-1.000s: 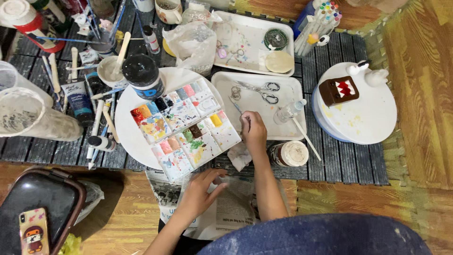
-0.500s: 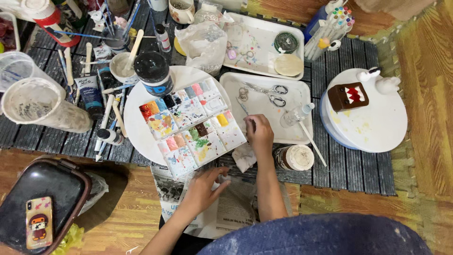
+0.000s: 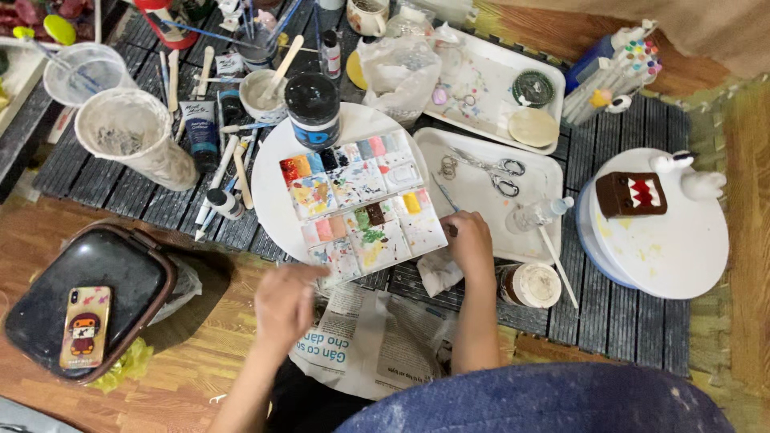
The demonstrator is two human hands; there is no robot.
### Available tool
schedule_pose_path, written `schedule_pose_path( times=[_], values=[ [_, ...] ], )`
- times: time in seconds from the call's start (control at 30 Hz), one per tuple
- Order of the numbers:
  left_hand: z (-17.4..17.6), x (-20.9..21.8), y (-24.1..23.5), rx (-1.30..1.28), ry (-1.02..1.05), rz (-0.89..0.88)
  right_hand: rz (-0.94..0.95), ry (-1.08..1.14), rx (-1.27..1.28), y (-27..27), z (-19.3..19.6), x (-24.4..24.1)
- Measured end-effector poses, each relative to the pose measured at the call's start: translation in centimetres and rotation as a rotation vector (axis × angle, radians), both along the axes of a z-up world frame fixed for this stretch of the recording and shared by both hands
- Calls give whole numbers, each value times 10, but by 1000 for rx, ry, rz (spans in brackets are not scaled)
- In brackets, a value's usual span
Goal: The person paints a small white ceramic figurine using a fine brush, dipping it into a water container and a paint palette. They then switch to a white brush to mix colors on the palette and apply paint to a small paper or card.
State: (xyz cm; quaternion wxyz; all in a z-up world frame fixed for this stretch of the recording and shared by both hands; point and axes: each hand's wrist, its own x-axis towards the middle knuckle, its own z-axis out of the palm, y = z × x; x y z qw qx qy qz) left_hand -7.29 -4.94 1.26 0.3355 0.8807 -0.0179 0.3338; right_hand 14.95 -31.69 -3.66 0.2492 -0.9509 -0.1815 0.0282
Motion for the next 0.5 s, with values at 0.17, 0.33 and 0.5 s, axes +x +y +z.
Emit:
schedule_pose_path(
  times=[0.17, 0.33, 0.5],
  values=[
    [15, 7, 17, -51, 54, 257, 62, -190, 25, 4, 11, -3],
    [5, 28, 34, -14, 34, 385, -77, -229, 233, 7, 22, -6],
    [-7, 44, 46, 51, 112, 423, -198, -266, 147, 7, 28, -6]
  ],
)
